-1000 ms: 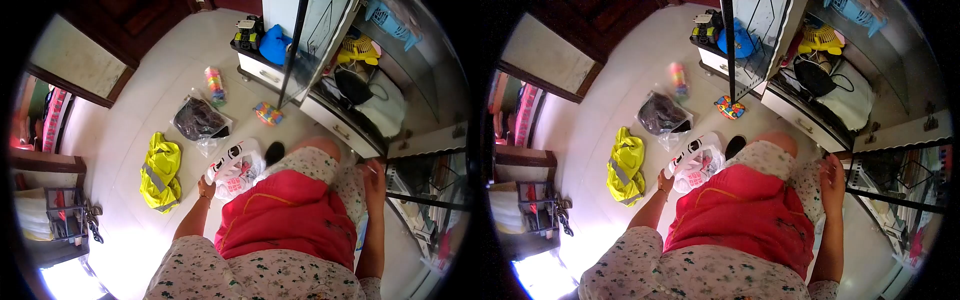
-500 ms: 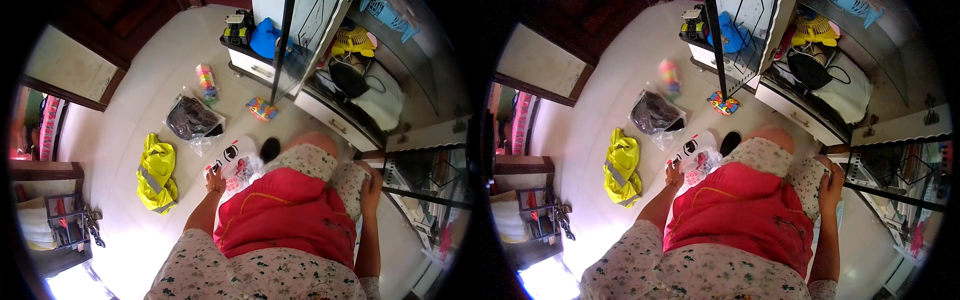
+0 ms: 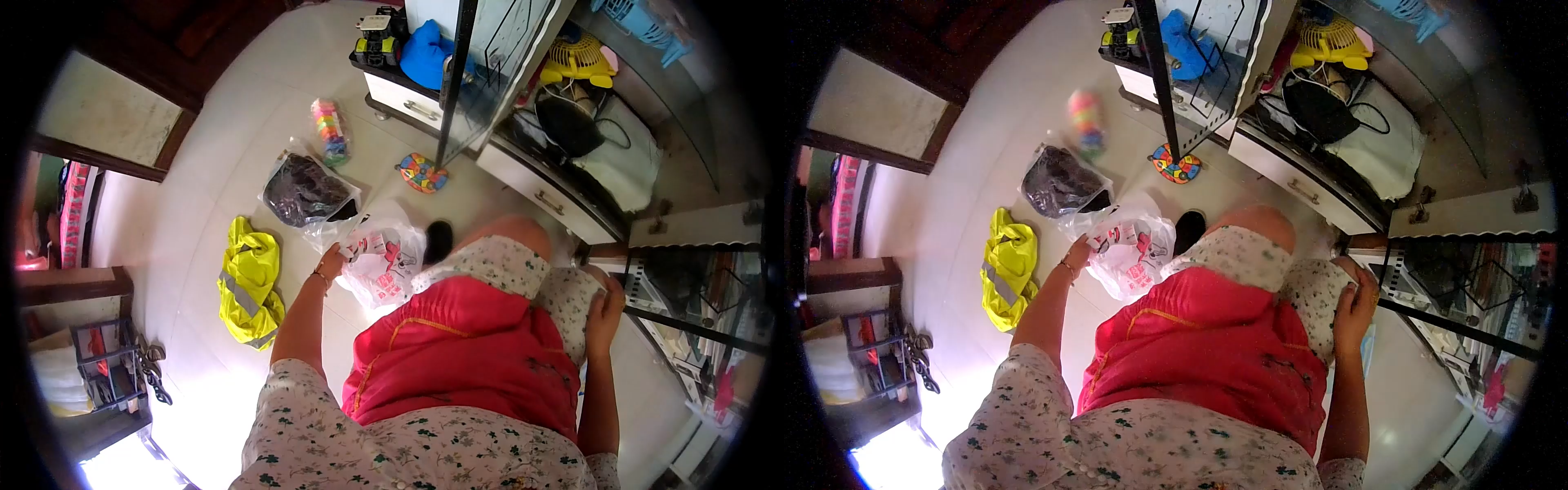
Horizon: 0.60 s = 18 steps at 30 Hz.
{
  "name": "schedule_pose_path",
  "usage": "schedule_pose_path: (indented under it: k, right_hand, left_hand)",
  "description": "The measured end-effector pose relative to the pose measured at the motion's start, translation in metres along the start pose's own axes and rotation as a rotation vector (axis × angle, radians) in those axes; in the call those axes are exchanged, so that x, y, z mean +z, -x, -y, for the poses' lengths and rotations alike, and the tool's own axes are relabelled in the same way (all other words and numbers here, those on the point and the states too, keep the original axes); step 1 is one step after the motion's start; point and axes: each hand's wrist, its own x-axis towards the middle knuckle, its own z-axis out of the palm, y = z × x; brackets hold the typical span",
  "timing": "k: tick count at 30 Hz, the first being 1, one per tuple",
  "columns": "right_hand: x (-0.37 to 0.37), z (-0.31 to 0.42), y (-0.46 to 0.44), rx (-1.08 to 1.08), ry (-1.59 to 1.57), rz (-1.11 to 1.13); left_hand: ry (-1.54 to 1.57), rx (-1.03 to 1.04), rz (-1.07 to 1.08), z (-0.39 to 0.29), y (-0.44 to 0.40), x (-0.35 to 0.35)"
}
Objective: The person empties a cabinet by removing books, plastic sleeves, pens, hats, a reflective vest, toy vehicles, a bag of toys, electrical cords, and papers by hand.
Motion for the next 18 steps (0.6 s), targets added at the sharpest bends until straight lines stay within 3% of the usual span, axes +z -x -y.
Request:
schedule_pose_path:
  k: [3, 5, 7, 13, 18]
  right_hand:
    - [-0.005, 0.008, -0.002, 0.014, 0.014, 0.006]
    - [-0.005, 0.010, -0.004, 0.016, 0.027, 0.016]
    - [-0.004, 0.008, -0.003, 0.029, -0.044, 0.005]
    - [-0.002, 0.004, -0.005, 0.040, -0.030, -0.007]
    - [0.001, 0.001, -0.008, 0.077, -0.060, -0.001]
  left_hand:
    - [-0.016, -0.133, -0.035, -0.043, 0.016, 0.010]
    - [0.148, -0.166, -0.048, -0.035, 0.000, 0.008]
    - [0.538, -0.128, 0.068, -0.034, -0.012, 0.007]
    - [0.700, -0.160, 0.256, -0.093, 0.007, 0.012]
    - [0.738, -0.148, 0.290, -0.077, -0.012, -0.005]
